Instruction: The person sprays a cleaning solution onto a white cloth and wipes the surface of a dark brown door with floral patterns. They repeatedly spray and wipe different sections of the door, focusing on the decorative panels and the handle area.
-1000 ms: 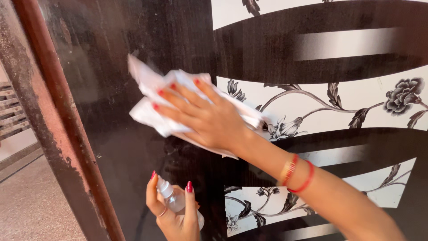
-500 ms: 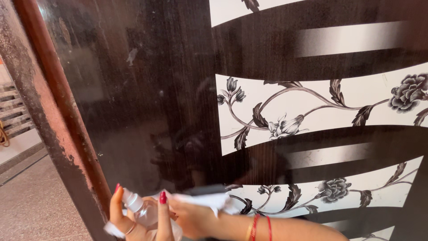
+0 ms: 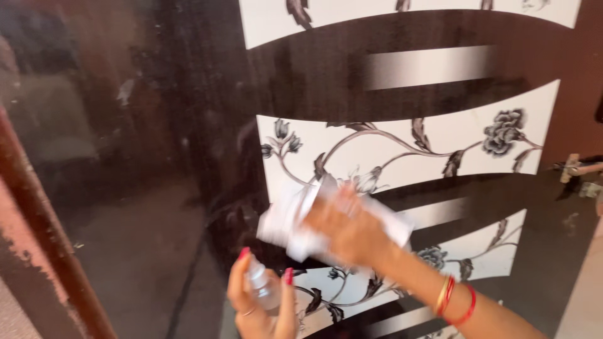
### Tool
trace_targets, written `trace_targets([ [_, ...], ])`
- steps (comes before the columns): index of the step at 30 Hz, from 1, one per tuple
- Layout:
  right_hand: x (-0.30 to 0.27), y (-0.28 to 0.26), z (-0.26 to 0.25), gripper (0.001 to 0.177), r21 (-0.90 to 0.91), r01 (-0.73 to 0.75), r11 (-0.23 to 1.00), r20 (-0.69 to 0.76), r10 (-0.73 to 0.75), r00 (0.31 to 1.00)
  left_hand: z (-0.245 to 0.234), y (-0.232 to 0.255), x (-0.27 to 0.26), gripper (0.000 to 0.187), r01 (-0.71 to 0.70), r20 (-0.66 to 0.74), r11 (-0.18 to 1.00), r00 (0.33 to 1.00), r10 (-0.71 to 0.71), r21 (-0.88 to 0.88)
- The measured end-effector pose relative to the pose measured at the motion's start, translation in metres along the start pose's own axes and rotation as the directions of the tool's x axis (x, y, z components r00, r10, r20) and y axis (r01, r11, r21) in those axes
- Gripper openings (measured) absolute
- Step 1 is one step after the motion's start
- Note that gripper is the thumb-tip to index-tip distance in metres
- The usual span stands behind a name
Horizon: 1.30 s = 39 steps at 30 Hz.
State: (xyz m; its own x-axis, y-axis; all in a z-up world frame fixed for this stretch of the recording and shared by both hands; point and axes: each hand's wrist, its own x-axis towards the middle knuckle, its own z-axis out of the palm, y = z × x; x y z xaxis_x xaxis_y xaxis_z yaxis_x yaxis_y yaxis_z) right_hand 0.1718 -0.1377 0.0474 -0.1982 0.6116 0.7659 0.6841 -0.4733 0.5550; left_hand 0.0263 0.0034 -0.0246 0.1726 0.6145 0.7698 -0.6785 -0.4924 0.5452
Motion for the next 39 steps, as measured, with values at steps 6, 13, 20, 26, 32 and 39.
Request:
trace_targets([
  [6,0.015,0.080,-0.043,0.054,0.033,-0.510,0.860,-0.245,0.502,0.830,0.048,-0.017,-0.032,0.070,0.037,0.289,0.997,0.956,-0.055,0.070],
  [13,-0.105,0.056,-0.014,0.059,0.030,-0.564,0.825,-0.240,0.554,0.797,0.068,-0.034,-0.055,0.074,0.135,0.373,0.982,0.911,-0.177,0.135],
  [20,-0.099,0.018,-0.007,0.075,0.021,-0.125,0.992,-0.007,0.125,0.992,0.081,-0.039,-0.057,0.072,-0.047,0.280,0.999,0.959,0.040,0.022],
  [26,-0.010,0.060,-0.021,0.064,0.028,-0.109,0.994,-0.067,0.111,0.992,0.104,-0.007,-0.035,0.068,0.029,0.327,0.998,0.944,-0.047,0.060],
  [32,-0.044,0.123,-0.044,0.059,-0.056,-0.397,0.916,-0.198,0.379,0.904,0.145,0.053,-0.012,0.056,-0.094,0.522,0.995,0.847,0.100,-0.038],
  [39,-0.132,0.239,-0.074,0.056,0.110,-0.705,0.700,-0.343,0.693,0.635,0.216,0.077,-0.008,0.060,-0.089,0.686,0.987,0.711,0.157,-0.134],
])
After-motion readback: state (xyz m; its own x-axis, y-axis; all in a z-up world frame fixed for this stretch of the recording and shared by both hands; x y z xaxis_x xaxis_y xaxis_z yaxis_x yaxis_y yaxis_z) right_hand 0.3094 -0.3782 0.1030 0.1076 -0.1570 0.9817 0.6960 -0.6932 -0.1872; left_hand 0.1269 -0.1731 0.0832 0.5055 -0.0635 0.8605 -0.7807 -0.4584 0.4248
